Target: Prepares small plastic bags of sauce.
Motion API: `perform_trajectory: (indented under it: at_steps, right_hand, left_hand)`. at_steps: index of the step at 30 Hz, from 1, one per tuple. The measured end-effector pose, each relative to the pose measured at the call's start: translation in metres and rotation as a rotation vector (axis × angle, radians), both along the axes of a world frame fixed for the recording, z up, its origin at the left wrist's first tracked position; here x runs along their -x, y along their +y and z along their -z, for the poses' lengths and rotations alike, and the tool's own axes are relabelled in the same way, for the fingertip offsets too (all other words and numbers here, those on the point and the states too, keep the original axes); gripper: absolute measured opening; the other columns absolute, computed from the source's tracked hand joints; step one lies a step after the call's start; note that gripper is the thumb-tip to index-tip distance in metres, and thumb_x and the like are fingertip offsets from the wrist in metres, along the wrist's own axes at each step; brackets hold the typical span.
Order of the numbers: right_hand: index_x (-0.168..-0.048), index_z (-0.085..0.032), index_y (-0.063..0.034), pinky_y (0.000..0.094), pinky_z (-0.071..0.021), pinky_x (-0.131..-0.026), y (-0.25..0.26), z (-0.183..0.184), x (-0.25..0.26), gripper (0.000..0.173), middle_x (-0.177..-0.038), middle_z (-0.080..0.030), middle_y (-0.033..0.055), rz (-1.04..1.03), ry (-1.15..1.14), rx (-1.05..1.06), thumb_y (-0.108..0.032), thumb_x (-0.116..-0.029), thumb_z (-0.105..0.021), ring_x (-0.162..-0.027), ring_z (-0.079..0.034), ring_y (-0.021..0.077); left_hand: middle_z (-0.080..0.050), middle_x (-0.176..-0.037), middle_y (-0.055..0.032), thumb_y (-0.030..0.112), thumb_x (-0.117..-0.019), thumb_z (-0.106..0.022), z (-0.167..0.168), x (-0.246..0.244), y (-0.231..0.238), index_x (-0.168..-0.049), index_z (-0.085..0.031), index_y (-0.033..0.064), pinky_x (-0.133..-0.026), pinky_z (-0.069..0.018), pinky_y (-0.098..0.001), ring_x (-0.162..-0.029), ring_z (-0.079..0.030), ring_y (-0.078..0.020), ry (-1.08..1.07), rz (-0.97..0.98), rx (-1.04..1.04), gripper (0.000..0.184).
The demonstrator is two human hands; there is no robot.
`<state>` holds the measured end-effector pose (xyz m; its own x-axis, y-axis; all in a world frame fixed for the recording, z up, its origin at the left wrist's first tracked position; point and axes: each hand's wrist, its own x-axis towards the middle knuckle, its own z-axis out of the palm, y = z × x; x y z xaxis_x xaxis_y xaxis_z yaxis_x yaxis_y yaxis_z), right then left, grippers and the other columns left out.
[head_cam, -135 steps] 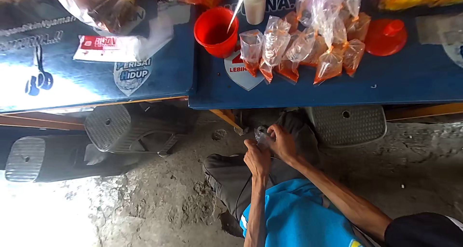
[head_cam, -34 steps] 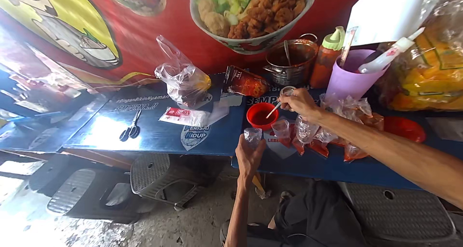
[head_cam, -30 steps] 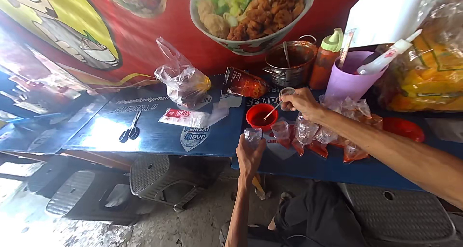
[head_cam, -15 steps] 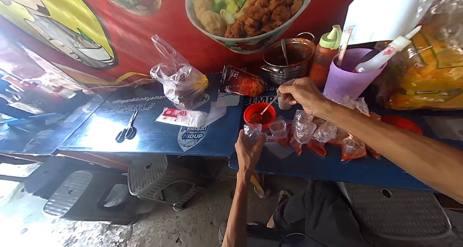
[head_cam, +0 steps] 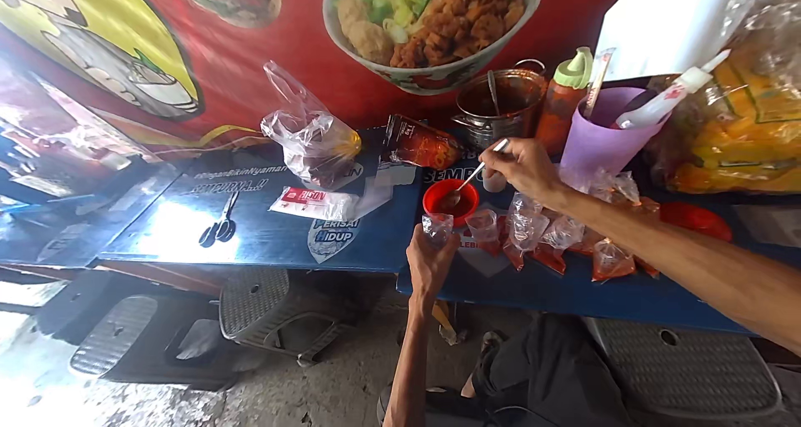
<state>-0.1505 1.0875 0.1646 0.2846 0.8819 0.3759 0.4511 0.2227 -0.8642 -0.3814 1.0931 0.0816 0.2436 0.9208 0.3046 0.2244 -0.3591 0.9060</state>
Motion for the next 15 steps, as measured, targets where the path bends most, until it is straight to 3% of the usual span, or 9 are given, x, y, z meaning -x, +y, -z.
perform_trajectory:
  at_steps: [3,6,10,15]
  right_hand:
    - [-0.107,-0.071,-0.0014,0.0331,-0.0582,-0.074,0.004,0.012,0.003,0.019,-0.082,-0.072,0.0043,-0.013,-0.068,0.094,-0.018,-0.1031,-0.062,-0.070,-0.068,0.0101]
    - [-0.103,-0.071,-0.0003,0.0343,-0.0545,-0.070,0.006,0.016,0.006,0.018,-0.079,-0.071,0.0049,-0.006,-0.042,0.192,-0.016,-0.1028,-0.061,-0.068,-0.065,0.0111]
    - [-0.091,-0.070,-0.0028,0.0203,-0.0411,-0.051,0.007,0.008,0.007,0.017,-0.070,-0.068,-0.0016,0.057,0.256,0.344,-0.011,-0.1018,-0.060,-0.053,-0.052,0.0015]
    - [-0.093,-0.070,-0.0035,0.0194,-0.0420,-0.052,0.007,0.000,0.002,0.015,-0.069,-0.066,-0.0028,0.076,0.387,0.348,-0.010,-0.1015,-0.059,-0.054,-0.052,0.0017]
  left_hand:
    - [-0.072,-0.089,-0.0080,0.020,-0.0827,-0.078,0.001,0.000,0.000,-0.111,-0.063,-0.0042,-0.079,-0.0582,-0.0277,-0.083,-0.071,-0.0089,0.005,-0.001,-0.001,0.040]
    - [-0.072,-0.090,-0.0083,0.020,-0.0825,-0.079,0.001,0.000,0.001,-0.112,-0.063,-0.0040,-0.079,-0.0583,-0.0287,-0.085,-0.071,-0.0098,0.008,-0.003,0.004,0.041]
    - [-0.071,-0.090,-0.0090,0.021,-0.0823,-0.079,0.002,0.000,0.001,-0.111,-0.063,-0.0045,-0.080,-0.0581,-0.0296,-0.085,-0.071,-0.0107,0.020,-0.004,0.004,0.042]
    - [-0.072,-0.093,-0.0107,0.019,-0.0825,-0.079,0.001,0.000,0.001,-0.115,-0.062,-0.0057,-0.081,-0.0583,-0.0299,-0.087,-0.071,-0.0112,0.006,0.005,0.024,0.044]
